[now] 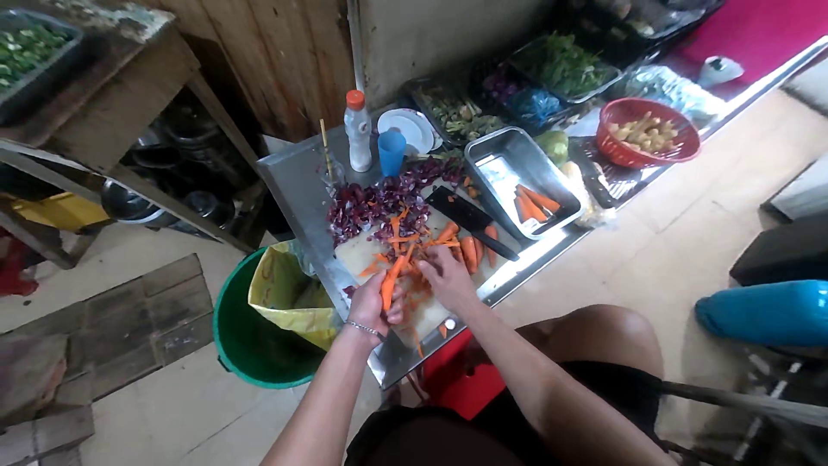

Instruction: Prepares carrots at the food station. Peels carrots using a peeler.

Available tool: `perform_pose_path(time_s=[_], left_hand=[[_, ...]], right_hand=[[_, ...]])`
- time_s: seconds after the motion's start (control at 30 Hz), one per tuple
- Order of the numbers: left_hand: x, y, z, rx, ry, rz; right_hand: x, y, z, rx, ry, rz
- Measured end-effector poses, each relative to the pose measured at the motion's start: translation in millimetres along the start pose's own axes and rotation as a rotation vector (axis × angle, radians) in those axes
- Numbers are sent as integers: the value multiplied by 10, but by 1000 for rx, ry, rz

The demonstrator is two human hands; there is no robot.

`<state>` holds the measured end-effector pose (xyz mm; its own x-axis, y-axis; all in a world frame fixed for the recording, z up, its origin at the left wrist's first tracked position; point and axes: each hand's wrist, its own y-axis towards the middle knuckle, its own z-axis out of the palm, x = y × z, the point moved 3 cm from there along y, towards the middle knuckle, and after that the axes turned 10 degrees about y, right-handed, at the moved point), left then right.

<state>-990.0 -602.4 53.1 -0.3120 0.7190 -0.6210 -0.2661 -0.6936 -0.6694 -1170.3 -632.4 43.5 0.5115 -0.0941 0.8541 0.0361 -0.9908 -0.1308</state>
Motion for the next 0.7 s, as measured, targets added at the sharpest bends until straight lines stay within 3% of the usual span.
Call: perform_pose_path(time_s=[0.07,0.23,0.33,0.47,0.6,0.7], left_hand=[[23,16,-13,-45,63,0],[38,38,-57,-252,178,-7],[70,94,-49,-242,192,-12],[94,142,-42,-147,219,-22],[70,192,-44,-94,253,-11],[54,213,-37,-20,310,4]], right_hand=[[47,-50,-38,-9,88,105],[338,-456,138,187,-2,-137],[299,-387,152,208,-144,-190],[117,-90,17,116,-210,-63],[126,1,-29,165,-36,88],[-97,84,-31,94,-6,283]])
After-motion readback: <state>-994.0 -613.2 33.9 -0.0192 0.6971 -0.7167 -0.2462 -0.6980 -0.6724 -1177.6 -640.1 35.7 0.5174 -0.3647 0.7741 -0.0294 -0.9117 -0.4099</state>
